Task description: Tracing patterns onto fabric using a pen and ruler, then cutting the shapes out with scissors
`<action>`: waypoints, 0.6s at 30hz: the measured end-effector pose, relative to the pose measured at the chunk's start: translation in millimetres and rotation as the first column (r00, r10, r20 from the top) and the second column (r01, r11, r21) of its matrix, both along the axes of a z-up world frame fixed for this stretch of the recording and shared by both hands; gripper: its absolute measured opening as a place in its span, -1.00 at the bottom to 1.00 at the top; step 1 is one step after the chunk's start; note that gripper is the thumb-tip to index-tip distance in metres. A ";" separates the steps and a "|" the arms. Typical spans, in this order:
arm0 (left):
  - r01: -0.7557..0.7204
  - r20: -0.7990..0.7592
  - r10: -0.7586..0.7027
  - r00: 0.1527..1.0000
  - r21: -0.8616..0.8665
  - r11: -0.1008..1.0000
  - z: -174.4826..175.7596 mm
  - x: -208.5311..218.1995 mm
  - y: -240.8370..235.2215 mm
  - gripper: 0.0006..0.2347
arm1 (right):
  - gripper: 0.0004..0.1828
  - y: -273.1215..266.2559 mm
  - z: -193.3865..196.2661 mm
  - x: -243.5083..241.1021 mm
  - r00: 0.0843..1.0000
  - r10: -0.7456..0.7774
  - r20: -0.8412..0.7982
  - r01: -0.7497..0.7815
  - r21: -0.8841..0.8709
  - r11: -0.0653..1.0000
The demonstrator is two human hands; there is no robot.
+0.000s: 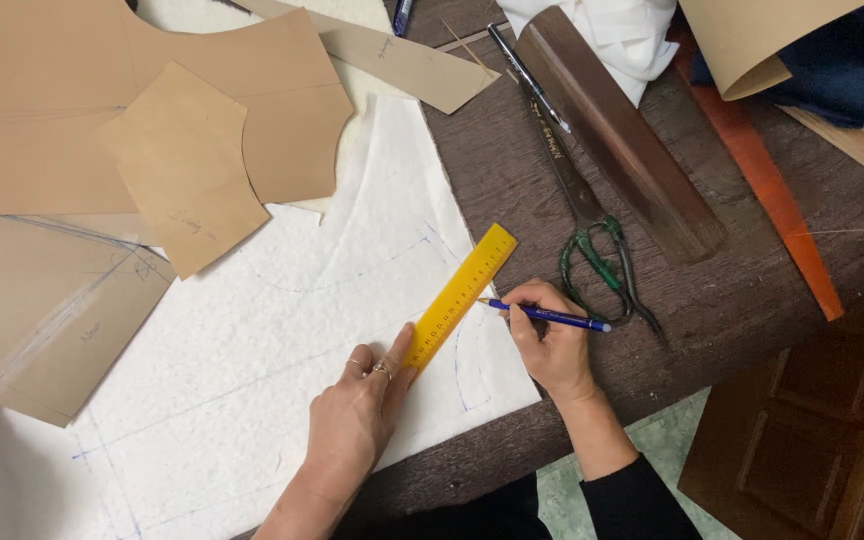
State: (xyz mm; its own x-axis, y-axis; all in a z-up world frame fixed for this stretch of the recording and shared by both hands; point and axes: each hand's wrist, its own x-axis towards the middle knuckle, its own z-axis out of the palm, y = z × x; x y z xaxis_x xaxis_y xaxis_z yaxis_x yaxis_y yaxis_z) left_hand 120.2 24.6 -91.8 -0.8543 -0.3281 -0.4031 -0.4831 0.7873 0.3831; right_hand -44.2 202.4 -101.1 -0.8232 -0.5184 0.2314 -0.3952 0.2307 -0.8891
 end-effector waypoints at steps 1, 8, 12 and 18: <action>-0.001 -0.014 0.001 1.000 -0.013 1.000 -0.1 0.3 -0.2 -0.55 | -0.76 -0.9 0.6 -0.3 1.000 0.017 -0.007 -0.017 0.003 1.000; 0.004 -0.055 -0.006 0.998 -0.035 0.999 -2.3 1.2 0.5 -0.55 | -0.80 2.2 -7.9 1.1 0.997 -0.058 0.046 0.059 -0.015 0.998; -0.011 -0.077 0.010 0.997 -0.003 1.000 1.9 0.3 -0.4 -0.55 | -0.84 1.0 -10.7 1.9 0.989 -0.094 0.113 0.105 -0.100 0.989; -0.088 -0.301 0.186 0.935 0.312 0.946 45.1 -17.2 -45.7 -0.82 | -0.86 2.2 -11.7 0.4 0.954 -0.195 0.228 0.242 -0.199 0.950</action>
